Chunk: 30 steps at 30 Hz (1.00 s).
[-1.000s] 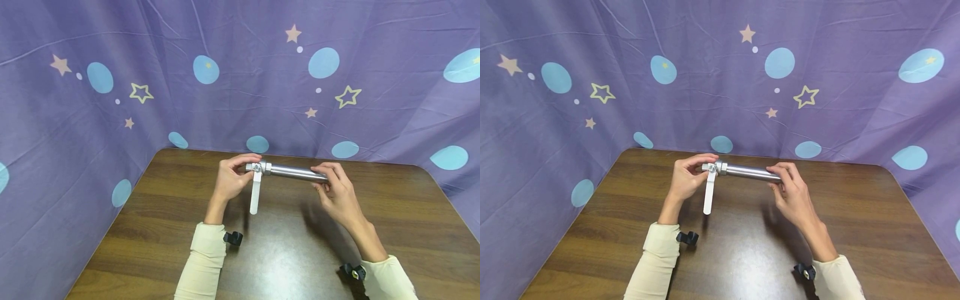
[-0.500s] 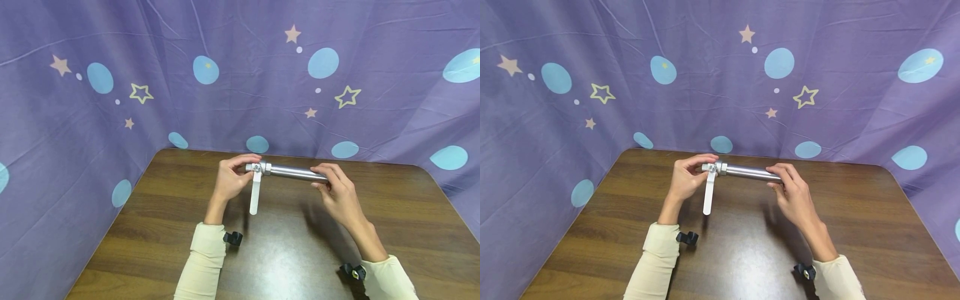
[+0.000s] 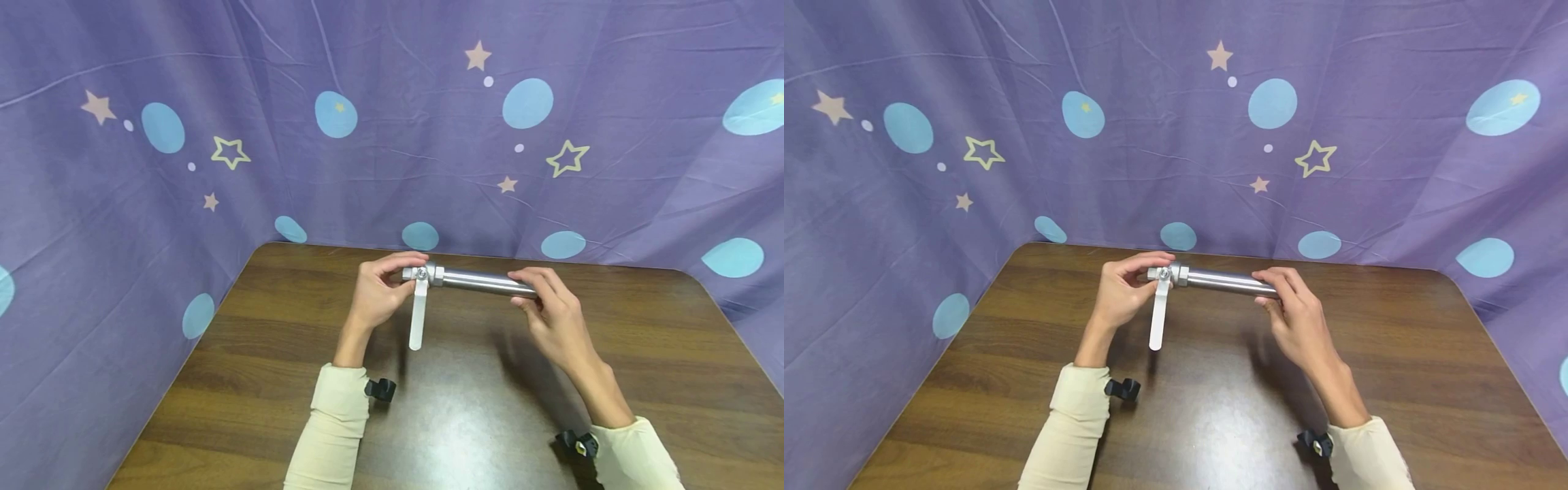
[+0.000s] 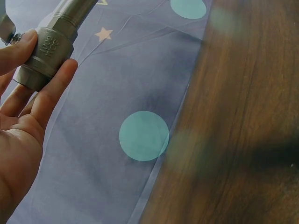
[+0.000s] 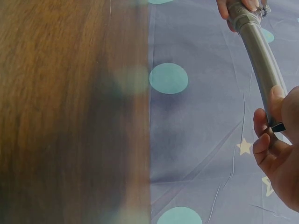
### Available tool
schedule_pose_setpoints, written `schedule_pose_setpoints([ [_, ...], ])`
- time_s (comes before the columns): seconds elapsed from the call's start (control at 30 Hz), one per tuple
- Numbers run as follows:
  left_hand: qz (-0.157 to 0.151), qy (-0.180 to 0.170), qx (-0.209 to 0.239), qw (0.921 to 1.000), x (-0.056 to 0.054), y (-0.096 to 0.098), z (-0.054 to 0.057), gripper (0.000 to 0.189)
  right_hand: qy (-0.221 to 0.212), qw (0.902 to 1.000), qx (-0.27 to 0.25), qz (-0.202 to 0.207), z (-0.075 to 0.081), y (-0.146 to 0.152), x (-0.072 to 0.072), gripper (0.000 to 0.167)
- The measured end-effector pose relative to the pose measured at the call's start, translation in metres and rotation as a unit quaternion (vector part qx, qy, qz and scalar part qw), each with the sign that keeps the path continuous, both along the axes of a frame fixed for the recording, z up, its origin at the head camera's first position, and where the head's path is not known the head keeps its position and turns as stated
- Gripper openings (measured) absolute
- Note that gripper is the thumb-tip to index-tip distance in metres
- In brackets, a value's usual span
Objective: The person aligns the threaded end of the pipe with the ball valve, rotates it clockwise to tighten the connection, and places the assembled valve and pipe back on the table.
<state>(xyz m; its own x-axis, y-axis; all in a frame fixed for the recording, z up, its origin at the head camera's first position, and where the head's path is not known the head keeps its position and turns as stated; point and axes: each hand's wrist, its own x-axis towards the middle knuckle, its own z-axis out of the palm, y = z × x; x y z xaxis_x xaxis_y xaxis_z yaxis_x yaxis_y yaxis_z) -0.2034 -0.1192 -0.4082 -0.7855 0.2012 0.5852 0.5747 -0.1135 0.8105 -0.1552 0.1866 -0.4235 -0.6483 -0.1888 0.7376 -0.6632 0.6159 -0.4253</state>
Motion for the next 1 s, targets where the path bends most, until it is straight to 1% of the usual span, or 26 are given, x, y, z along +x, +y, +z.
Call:
schedule_pose_setpoints([
  [0.13,-0.001,-0.002,0.002,1.0,0.0002,0.0003,0.0002,0.033,-0.006,1.0,0.002,0.0,0.0005,0.0011,0.0003,0.034],
  [0.2,-0.002,-0.004,0.004,1.0,0.0006,0.0006,0.0005,0.033,-0.01,0.9999,0.004,-0.003,0.0014,0.0013,0.0009,0.039],
  [0.4,0.0,-0.006,0.005,1.0,0.0015,0.0008,0.0008,0.033,-0.015,0.9999,0.007,-0.005,0.0023,0.0003,0.001,0.046],
  [0.5,0.002,-0.006,0.002,1.0,0.0015,0.0005,0.0012,0.032,-0.015,0.9998,0.006,-0.005,0.0021,-0.0006,0.0007,0.044],
  [0.67,0.006,-0.01,-0.013,0.9998,0.0009,-0.0005,0.0012,0.032,-0.022,0.9997,0.001,-0.006,0.0011,-0.0015,0.0006,0.042],
  [0.8,0.005,-0.016,-0.027,0.9995,0.0002,-0.0027,0.0016,0.032,-0.024,0.9997,-0.006,-0.002,-0.0003,-0.0022,0.0001,0.044],
  [1.0,0.013,-0.028,-0.058,0.9978,-0.0007,-0.0059,0.0028,0.035,-0.024,0.9997,0.005,-0.002,-0.0017,-0.0027,0.0,0.045],
])
